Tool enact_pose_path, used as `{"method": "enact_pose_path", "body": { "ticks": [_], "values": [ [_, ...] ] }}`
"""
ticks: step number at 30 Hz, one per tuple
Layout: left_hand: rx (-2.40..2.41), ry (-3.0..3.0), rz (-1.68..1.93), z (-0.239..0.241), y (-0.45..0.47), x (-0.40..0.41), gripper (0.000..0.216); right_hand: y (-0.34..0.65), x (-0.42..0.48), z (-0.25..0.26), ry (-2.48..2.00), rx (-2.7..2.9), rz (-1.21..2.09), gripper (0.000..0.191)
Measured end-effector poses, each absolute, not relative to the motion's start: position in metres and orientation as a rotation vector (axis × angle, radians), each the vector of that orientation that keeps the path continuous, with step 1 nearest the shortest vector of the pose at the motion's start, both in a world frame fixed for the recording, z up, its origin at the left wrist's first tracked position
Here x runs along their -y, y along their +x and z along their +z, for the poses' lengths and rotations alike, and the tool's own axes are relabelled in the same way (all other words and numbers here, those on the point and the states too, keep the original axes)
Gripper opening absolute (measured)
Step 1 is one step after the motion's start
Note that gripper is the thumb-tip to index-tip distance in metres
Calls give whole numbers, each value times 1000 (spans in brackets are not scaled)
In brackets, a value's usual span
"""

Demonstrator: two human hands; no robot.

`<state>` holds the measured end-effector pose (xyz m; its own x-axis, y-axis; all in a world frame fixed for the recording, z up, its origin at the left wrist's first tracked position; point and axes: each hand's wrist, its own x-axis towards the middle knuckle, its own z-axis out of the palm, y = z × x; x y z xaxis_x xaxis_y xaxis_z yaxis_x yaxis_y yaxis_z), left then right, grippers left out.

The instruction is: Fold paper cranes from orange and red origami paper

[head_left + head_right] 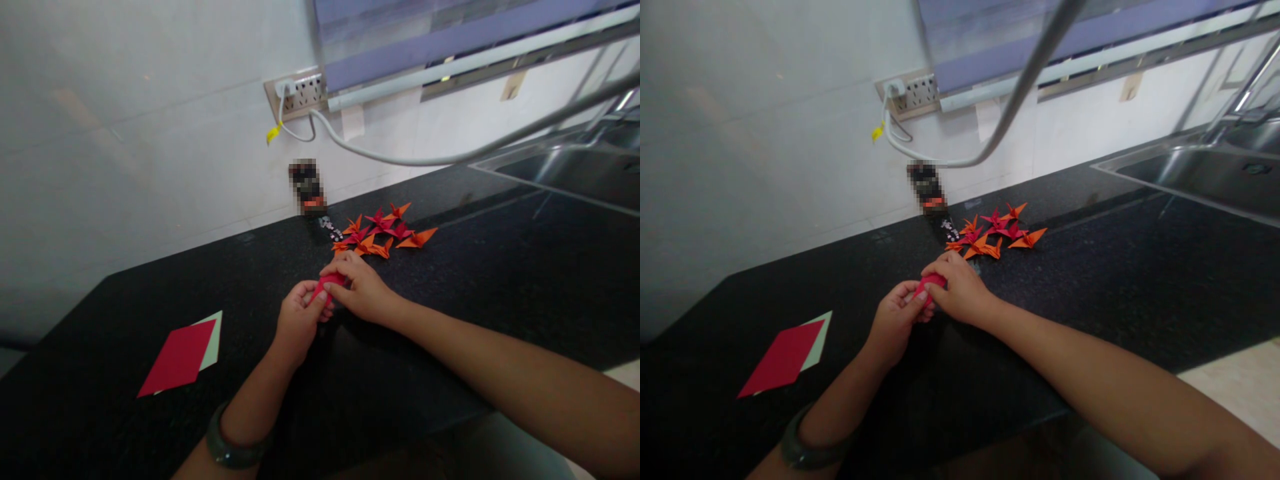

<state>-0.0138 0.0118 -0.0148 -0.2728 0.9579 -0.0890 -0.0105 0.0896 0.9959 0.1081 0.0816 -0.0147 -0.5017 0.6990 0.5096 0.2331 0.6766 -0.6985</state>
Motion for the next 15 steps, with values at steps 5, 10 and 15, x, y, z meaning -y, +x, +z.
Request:
{"method": "enact_pose_path", "body": {
  "ticks": [5, 10, 15],
  "values": [
    [-1468, 1008, 1336, -14, -13, -12, 23, 108, -79, -14, -691, 2057, 734, 19],
    [-1485, 1010, 1316, -14, -14, -12, 23, 106, -81, -18, -635, 2070, 697, 16],
    [-1491, 1003, 1297, -15, -13, -12, 22, 107, -81, -16, -636, 2103, 695, 15]
  ]
}}
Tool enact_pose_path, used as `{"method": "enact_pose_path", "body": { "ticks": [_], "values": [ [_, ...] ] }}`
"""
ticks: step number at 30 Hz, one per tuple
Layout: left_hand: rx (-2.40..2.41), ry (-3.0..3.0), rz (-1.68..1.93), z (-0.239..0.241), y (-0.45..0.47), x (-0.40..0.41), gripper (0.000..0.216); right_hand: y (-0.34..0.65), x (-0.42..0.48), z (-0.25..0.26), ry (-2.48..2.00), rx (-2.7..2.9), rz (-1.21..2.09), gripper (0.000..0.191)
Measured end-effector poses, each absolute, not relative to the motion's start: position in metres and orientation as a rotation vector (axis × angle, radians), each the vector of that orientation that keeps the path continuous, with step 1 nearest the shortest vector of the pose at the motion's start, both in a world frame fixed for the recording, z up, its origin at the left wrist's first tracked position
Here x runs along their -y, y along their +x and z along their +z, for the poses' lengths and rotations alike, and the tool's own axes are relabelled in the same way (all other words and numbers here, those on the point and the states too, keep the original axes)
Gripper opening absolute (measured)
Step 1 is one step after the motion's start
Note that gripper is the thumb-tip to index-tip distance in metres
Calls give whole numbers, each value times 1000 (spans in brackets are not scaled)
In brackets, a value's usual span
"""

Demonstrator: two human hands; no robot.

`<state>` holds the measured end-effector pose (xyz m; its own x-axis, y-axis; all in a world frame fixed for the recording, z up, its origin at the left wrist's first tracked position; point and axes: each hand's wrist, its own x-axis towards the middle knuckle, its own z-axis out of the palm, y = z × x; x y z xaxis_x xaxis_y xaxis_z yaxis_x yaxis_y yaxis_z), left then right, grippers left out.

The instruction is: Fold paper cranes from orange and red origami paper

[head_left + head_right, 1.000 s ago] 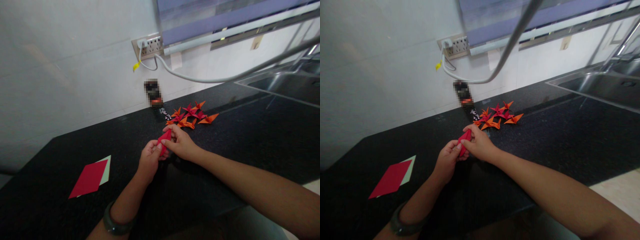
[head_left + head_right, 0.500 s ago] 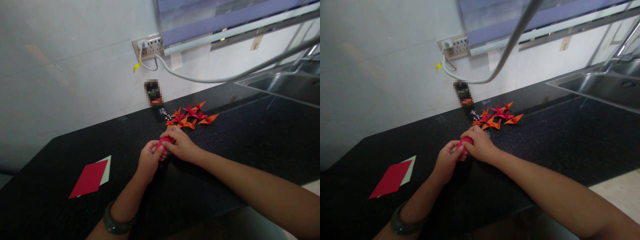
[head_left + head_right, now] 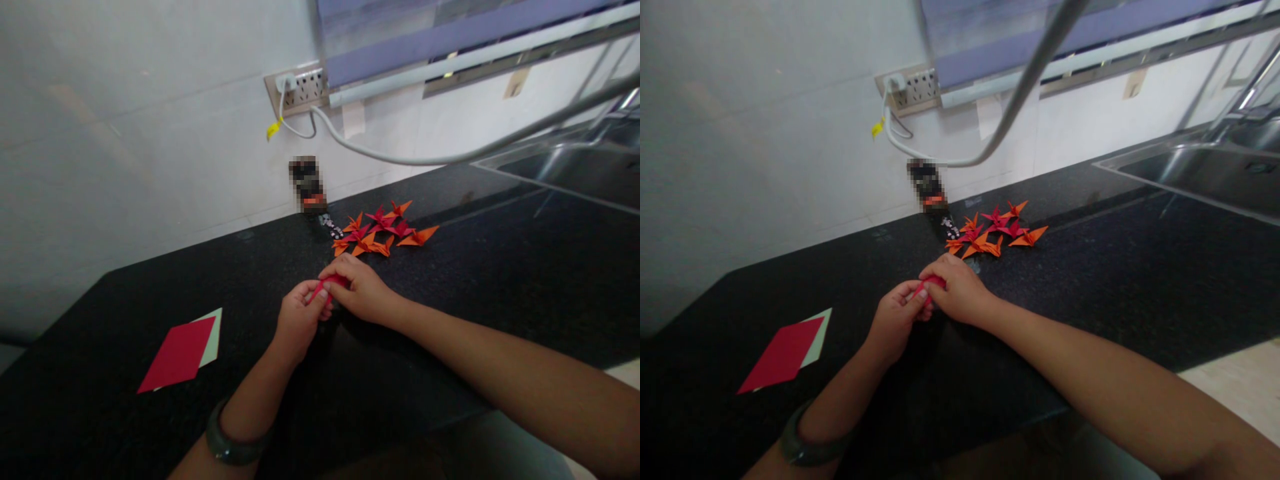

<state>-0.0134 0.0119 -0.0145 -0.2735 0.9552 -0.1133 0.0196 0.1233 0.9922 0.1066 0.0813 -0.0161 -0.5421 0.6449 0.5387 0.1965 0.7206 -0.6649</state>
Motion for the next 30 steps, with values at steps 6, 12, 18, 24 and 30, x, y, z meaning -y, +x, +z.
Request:
{"method": "enact_pose_path", "body": {
  "ticks": [6, 12, 18, 24, 30],
  "values": [
    [-1486, 1005, 1297, -14, -13, -11, 21, 108, -79, -12, -629, 2132, 678, 13],
    [-1485, 1009, 1303, -14, -14, -11, 20, 107, -80, -14, -628, 2130, 680, 16],
    [-1496, 1015, 1321, -14, -13, -13, 18, 107, -80, -16, -600, 2131, 666, 16],
    [-1507, 1040, 1302, -14, -11, -12, 17, 108, -79, -12, -613, 2160, 661, 8],
    [-1510, 1054, 1263, -14, -12, -10, 17, 108, -79, -11, -652, 2167, 672, 5]
  ]
}}
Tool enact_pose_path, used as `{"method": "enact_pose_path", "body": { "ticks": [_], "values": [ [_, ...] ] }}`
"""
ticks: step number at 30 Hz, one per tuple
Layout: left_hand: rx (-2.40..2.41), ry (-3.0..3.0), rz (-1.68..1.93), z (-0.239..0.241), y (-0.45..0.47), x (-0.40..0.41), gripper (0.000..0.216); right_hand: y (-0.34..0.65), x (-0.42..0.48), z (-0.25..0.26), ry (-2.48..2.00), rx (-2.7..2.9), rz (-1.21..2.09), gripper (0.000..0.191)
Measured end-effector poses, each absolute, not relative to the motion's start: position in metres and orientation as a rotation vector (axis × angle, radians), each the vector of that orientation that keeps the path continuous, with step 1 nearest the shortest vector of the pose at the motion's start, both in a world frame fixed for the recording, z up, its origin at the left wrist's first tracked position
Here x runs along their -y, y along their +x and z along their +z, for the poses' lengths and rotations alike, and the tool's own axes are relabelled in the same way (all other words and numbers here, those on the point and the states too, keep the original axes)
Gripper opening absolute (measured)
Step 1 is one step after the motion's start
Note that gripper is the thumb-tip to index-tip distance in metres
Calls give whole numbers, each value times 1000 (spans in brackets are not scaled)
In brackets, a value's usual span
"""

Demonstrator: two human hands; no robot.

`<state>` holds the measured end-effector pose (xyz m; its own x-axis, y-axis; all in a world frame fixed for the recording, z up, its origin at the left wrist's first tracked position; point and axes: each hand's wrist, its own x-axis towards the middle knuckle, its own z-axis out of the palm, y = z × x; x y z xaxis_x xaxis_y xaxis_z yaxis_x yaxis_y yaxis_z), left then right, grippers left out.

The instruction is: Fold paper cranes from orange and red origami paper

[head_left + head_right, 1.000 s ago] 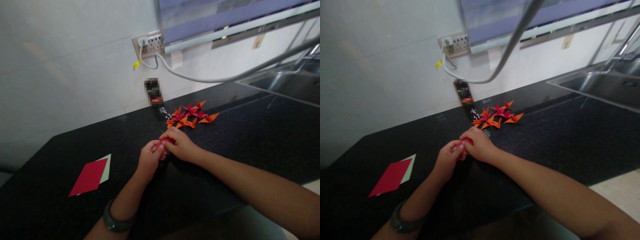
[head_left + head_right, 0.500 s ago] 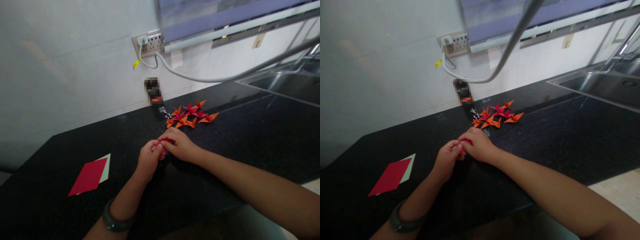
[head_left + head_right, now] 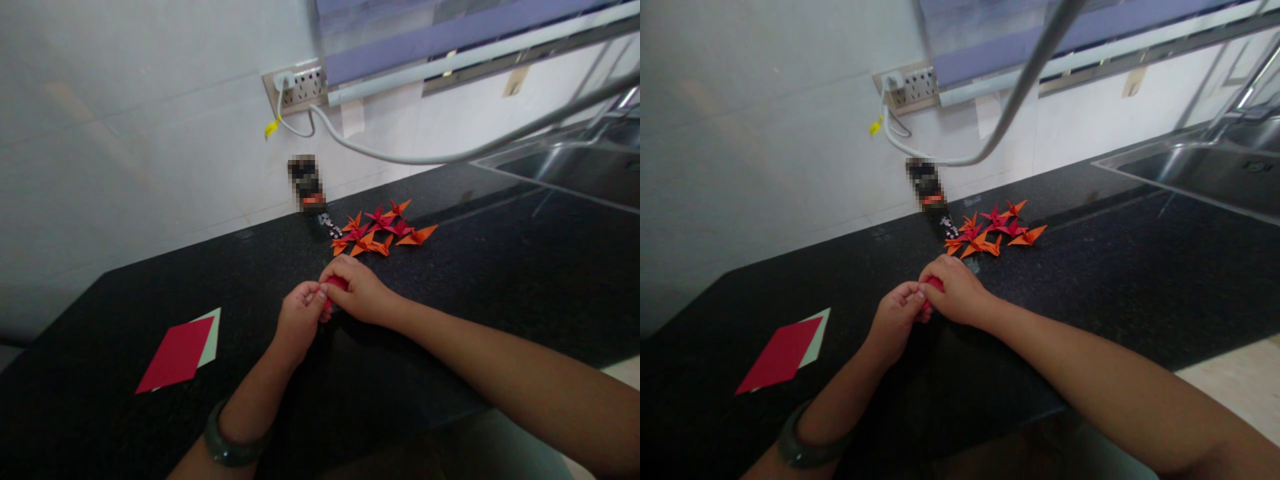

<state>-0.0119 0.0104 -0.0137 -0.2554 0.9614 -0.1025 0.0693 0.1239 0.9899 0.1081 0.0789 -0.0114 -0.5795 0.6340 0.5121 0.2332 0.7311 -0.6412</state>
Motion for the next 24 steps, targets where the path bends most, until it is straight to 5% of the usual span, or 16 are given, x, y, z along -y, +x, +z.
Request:
{"method": "enact_pose_path", "body": {
  "ticks": [24],
  "values": [
    [-1467, 1260, 1169, -16, -11, -10, 7, 107, -75, -11, -621, 2251, 666, 19]
  ]
}}
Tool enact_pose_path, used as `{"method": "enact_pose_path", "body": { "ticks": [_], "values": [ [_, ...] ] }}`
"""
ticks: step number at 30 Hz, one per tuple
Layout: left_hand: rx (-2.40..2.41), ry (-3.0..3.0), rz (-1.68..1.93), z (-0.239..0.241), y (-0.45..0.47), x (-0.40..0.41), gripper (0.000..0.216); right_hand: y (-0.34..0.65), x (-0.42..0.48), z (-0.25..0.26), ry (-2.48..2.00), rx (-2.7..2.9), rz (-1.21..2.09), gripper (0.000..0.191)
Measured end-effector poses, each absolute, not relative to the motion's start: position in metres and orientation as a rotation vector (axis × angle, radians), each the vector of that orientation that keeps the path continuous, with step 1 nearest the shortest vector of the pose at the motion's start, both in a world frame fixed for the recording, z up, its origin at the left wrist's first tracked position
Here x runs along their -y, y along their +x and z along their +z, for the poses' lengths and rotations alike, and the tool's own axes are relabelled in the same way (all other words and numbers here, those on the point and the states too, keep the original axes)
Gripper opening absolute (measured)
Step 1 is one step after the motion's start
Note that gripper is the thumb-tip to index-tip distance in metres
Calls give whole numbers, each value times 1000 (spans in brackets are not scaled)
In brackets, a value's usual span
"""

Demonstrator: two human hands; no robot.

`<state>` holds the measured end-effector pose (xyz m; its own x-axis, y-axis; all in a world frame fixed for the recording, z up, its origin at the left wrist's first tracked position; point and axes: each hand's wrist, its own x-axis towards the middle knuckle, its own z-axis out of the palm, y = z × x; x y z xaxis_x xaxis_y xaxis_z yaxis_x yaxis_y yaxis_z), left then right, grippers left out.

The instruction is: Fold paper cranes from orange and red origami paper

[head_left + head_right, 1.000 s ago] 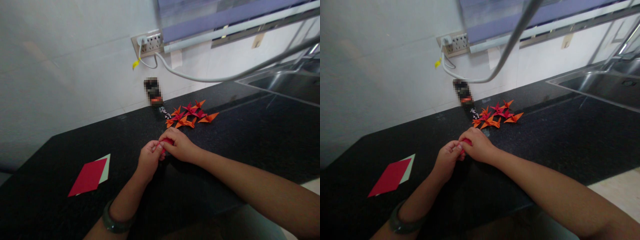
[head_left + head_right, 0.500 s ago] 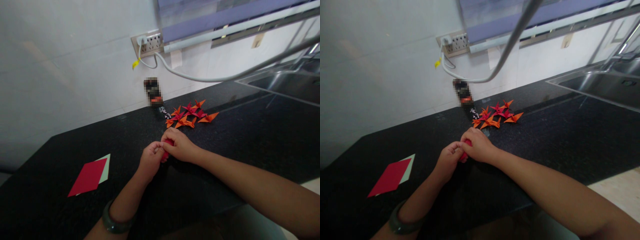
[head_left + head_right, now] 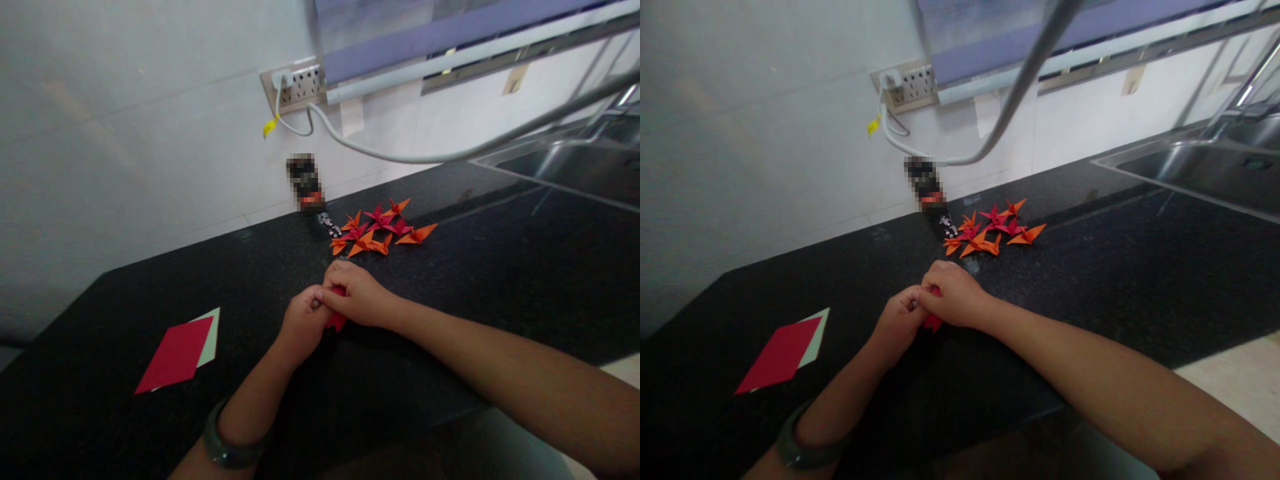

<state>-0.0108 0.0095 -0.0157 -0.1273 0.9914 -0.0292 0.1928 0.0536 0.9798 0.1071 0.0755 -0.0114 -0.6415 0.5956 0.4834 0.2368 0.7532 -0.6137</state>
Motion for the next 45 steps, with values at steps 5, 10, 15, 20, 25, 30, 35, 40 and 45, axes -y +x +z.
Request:
{"method": "enact_pose_path", "body": {
  "ticks": [5, 10, 15, 20, 25, 30, 35, 40, 45],
  "values": [
    [-1461, 1169, 1241, -16, -10, -10, 11, 108, -75, -13, -571, 2208, 701, 12],
    [-1449, 1107, 1253, -15, -10, -10, 20, 108, -72, -11, -589, 2175, 738, 10],
    [-1454, 1120, 1273, -15, -11, -10, 23, 108, -74, -11, -601, 2165, 744, 12],
    [-1460, 1077, 1319, -15, -13, -11, 26, 109, -76, -13, -610, 2128, 739, 16],
    [-1507, 1044, 1361, -15, -13, -11, 21, 108, -76, -13, -600, 2112, 732, 16],
    [-1518, 1034, 1375, -13, -12, -11, 20, 107, -76, -15, -556, 2116, 719, 16],
    [-1526, 1023, 1370, -12, -11, -11, 19, 107, -76, -12, -565, 2106, 732, 12],
    [-1573, 1046, 1344, -13, -11, -10, 17, 108, -75, -10, -581, 2136, 734, 5],
    [-1589, 1069, 1330, -12, -11, -10, 16, 107, -75, -9, -608, 2130, 721, 6]
  ]
}}
